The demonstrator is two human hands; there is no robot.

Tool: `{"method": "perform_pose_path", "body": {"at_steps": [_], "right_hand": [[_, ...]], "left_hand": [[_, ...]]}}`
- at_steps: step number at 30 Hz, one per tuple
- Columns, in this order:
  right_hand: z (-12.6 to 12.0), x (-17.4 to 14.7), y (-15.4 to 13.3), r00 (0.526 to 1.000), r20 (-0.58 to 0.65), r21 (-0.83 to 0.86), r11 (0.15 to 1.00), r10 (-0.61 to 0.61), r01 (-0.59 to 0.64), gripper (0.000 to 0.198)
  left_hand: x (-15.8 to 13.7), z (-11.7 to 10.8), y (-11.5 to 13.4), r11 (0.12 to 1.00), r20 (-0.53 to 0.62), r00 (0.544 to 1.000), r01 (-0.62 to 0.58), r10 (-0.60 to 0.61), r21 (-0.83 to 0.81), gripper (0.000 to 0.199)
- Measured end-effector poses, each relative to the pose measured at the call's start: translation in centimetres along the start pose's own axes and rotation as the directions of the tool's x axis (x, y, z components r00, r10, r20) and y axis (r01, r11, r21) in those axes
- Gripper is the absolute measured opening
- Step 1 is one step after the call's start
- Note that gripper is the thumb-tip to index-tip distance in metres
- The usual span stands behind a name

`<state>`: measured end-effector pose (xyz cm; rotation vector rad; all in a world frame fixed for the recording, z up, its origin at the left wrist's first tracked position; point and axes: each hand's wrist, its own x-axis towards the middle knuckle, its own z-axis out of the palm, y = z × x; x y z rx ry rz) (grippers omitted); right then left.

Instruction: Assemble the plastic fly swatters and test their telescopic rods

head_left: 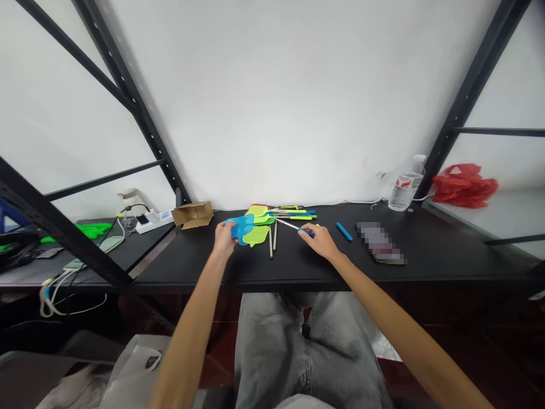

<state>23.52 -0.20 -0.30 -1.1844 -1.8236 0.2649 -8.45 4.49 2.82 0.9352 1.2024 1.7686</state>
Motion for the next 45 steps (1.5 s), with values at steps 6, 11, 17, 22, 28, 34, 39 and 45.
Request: {"method": "perform_pose_path", "body": {"at_steps": [6, 11, 17, 22, 28, 34, 39, 45], "right_hand": [[-0.2, -0.4, 0.2, 1.0, 0.014, -0.036, 0.999, -0.022, 0.022, 0.026], [0.1, -0.4, 0.0, 0.995, 0.094, -0.121, 0.992, -0.024, 0.035, 0.023], [-0.1, -0.4, -0.3, 0.997, 0.077, -0.148, 0.988, -0.023, 0.034, 0.024], [-0.2, -0.4, -0.1, 0.999, 0.046, -0.155, 0.988, -0.008, 0.015, 0.024], [-0.2, -0.4, 0.0, 0.999, 0.035, -0.136, 0.991, -0.014, 0.019, 0.024], [0.1, -0.3, 0.3, 1.0, 0.018, -0.173, 0.985, -0.02, 0.023, 0.023], [0.1, -0.3, 0.8, 1.0, -0.001, -0.208, 0.978, -0.028, 0.028, 0.022], [-0.1, -0.4, 1.0, 1.0, -0.004, -0.217, 0.976, -0.029, 0.027, 0.021]], "left_hand": [[-2.4, 3.1, -2.5, 0.996, -0.056, 0.998, 0.007, -0.012, -0.088, 0.063], [-3.0, 3.0, -3.3, 0.993, -0.036, 0.995, -0.092, 0.09, -0.078, 0.058], [-3.0, 3.0, -3.2, 0.991, 0.065, 0.99, -0.118, 0.122, -0.066, 0.062], [-2.7, 2.6, -3.5, 0.995, 0.041, 0.994, -0.096, 0.097, -0.032, 0.062], [-2.7, 2.5, -3.6, 0.996, 0.055, 0.995, -0.079, 0.081, -0.035, 0.062], [-2.5, 2.4, -3.7, 0.996, 0.075, 0.993, -0.084, 0.086, -0.026, 0.066], [-2.6, 2.4, -3.6, 0.994, 0.101, 0.989, -0.105, 0.105, -0.01, 0.066], [-3.0, 2.5, -3.4, 0.994, 0.198, 0.974, -0.108, 0.11, -0.022, 0.062]]}}
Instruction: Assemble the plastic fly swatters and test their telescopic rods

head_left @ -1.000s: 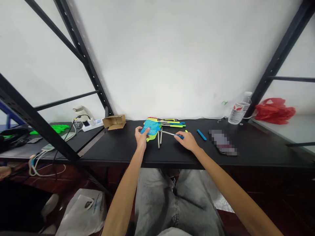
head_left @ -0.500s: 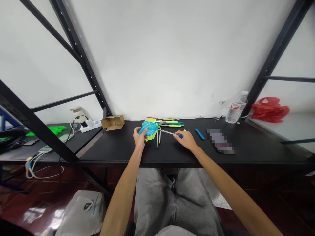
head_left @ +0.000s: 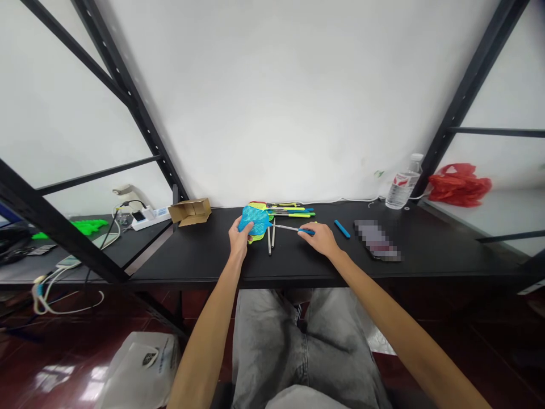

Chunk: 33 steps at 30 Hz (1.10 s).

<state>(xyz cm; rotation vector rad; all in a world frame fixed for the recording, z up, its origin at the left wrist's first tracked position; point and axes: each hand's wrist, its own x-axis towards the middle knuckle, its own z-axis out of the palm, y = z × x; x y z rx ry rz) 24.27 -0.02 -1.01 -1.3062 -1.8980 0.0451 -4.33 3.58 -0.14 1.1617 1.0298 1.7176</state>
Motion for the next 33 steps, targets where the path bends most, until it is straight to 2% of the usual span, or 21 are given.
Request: {"method": "perform_pose_path", "body": {"at_steps": [7, 16, 20, 24, 30, 33], "right_hand": [[-0.2, 0.0, 0.0, 0.998, 0.059, 0.012, 1.0, -0.009, 0.008, 0.025], [-0.6, 0.1, -0.3, 0.984, 0.159, -0.01, 0.997, 0.08, -0.08, 0.032], [-0.6, 0.2, -0.2, 0.979, 0.193, 0.02, 0.997, 0.067, -0.072, 0.039], [-0.7, 0.2, -0.2, 0.977, 0.209, 0.017, 0.999, 0.041, -0.045, 0.044], [-0.2, 0.1, -2.1, 0.985, 0.165, -0.026, 0.999, -0.041, 0.045, 0.032], [0.8, 0.2, -3.6, 0.989, 0.095, -0.066, 0.991, -0.113, 0.12, 0.03]], "left_hand": [[-0.3, 0.0, 0.1, 1.0, 0.125, 0.992, -0.02, 0.023, -0.024, 0.055], [-0.4, 0.2, -0.1, 1.0, 0.216, 0.976, -0.026, 0.029, -0.015, 0.063], [-0.4, 0.2, -0.2, 0.999, 0.247, 0.968, -0.038, 0.04, -0.013, 0.063], [-0.4, 0.2, 0.0, 0.999, 0.225, 0.974, -0.033, 0.037, -0.02, 0.059], [-0.8, 1.0, 0.6, 0.999, 0.046, 0.999, -0.021, 0.023, -0.031, 0.068], [-1.3, 2.1, 0.7, 0.997, 0.074, 0.997, 0.0, 0.006, -0.076, 0.066]]}}
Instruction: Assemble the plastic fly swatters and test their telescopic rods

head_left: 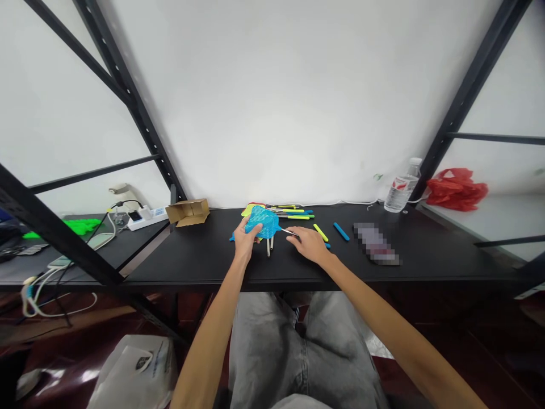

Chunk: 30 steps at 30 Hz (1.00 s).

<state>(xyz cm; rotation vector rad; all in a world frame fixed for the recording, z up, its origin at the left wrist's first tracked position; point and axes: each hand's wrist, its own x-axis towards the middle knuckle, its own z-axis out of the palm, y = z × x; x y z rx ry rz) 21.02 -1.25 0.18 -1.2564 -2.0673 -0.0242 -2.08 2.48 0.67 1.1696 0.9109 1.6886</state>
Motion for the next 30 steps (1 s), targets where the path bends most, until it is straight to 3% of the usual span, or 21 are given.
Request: {"method": "perform_pose_path", "body": {"at_steps": [6, 15, 24, 30], "right_hand": [[0.7, 0.0, -1.1, 0.991, -0.13, -0.033, 0.999, -0.004, -0.001, 0.03], [0.9, -0.1, -0.6, 0.995, -0.091, -0.084, 0.996, -0.026, 0.018, 0.034], [0.6, 0.1, -0.4, 0.997, -0.071, -0.01, 1.0, -0.017, 0.016, 0.032], [0.4, 0.1, -0.9, 0.998, -0.067, -0.019, 1.0, 0.003, -0.004, 0.034]], "left_hand": [[-0.5, 1.5, -0.4, 0.988, 0.052, 0.994, 0.104, -0.098, -0.112, 0.04], [-0.8, 1.8, -1.6, 0.998, 0.136, 0.99, 0.041, -0.033, -0.057, 0.044], [-0.8, 1.4, -1.4, 0.996, 0.229, 0.972, 0.073, -0.062, -0.041, 0.044], [-0.9, 2.2, -1.2, 0.995, 0.141, 0.988, 0.076, -0.065, -0.071, 0.042]]}}
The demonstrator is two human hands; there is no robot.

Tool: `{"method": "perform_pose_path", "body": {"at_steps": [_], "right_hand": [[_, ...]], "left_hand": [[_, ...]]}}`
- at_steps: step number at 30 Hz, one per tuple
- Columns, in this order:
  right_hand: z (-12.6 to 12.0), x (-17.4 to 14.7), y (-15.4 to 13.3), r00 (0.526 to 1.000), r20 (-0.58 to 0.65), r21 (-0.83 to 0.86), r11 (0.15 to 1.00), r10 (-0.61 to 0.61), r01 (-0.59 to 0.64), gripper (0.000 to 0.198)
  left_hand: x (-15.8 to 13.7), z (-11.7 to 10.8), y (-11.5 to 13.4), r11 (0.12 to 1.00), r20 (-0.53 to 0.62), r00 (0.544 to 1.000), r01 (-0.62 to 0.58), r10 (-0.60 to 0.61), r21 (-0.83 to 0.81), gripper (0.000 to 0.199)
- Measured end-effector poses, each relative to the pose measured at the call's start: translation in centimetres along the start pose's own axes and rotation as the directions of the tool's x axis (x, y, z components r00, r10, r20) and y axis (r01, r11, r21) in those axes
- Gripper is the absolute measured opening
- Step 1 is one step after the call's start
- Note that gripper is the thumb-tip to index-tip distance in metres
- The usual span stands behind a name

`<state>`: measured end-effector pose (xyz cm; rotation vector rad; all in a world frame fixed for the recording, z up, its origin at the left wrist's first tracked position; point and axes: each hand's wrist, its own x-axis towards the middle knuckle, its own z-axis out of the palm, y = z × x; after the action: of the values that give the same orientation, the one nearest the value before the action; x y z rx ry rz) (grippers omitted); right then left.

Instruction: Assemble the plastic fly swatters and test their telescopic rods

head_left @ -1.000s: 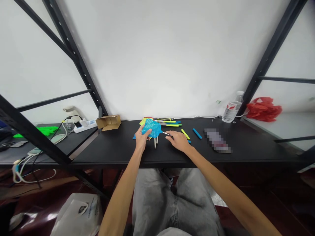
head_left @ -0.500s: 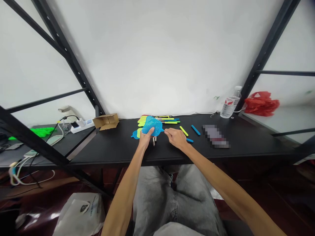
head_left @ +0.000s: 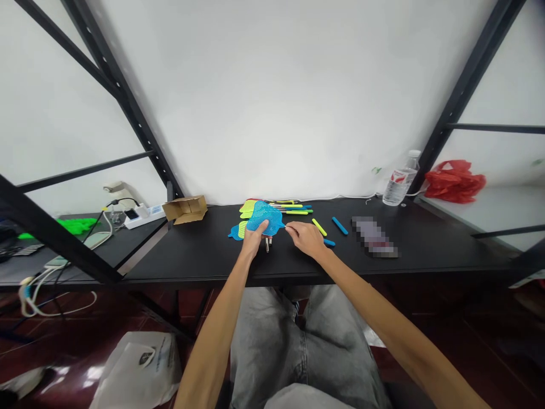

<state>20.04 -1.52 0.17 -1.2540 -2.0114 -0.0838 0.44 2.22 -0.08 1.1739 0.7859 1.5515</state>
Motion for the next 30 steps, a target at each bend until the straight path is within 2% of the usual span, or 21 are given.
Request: {"method": "perform_pose_path", "body": {"at_steps": [2, 4, 6, 8, 10, 13, 15, 23, 30], "right_hand": [[-0.1, -0.1, -0.1, 1.0, 0.0, -0.022, 1.0, 0.004, -0.004, 0.036], [-0.3, -0.2, 0.1, 0.999, 0.003, -0.063, 0.997, 0.033, -0.033, 0.038], [-0.6, -0.2, 0.5, 0.997, 0.0, -0.106, 0.991, 0.08, -0.079, 0.037], [-0.8, -0.3, 0.8, 0.994, -0.007, -0.128, 0.986, 0.106, -0.106, 0.036], [-0.9, -0.4, 0.9, 0.996, 0.003, -0.123, 0.988, 0.091, -0.09, 0.036], [-0.6, -0.5, 0.8, 0.999, 0.036, -0.082, 0.997, 0.021, -0.018, 0.037], [-0.2, -0.6, 0.8, 0.999, 0.047, -0.044, 0.999, -0.014, 0.016, 0.037], [0.1, -0.3, 1.3, 0.998, 0.067, 0.099, 0.995, -0.021, 0.015, 0.033], [-0.4, -0.2, 1.2, 0.995, 0.103, 0.2, 0.98, -0.011, -0.01, 0.04]], "left_hand": [[0.3, -0.2, 0.2, 0.999, -0.065, 0.998, -0.004, 0.002, -0.038, 0.041], [0.6, -0.9, 0.6, 0.995, -0.19, 0.982, -0.034, 0.015, -0.096, 0.042], [0.9, -1.7, 1.0, 0.986, -0.337, 0.941, -0.088, 0.036, -0.142, 0.045], [1.0, -2.3, 1.4, 0.981, -0.414, 0.909, -0.128, 0.056, -0.147, 0.047], [0.8, -2.4, 1.6, 0.984, -0.384, 0.921, -0.12, 0.061, -0.13, 0.049], [0.4, -1.8, 1.6, 0.995, -0.228, 0.973, -0.054, 0.033, -0.086, 0.052], [0.2, -1.4, 1.5, 0.997, -0.165, 0.986, -0.032, 0.021, -0.066, 0.052], [0.3, -1.3, 1.1, 0.998, -0.071, 0.997, -0.01, 0.006, -0.056, 0.05], [0.1, -1.0, 1.0, 0.999, 0.02, 0.999, 0.033, -0.032, -0.042, 0.048]]}}
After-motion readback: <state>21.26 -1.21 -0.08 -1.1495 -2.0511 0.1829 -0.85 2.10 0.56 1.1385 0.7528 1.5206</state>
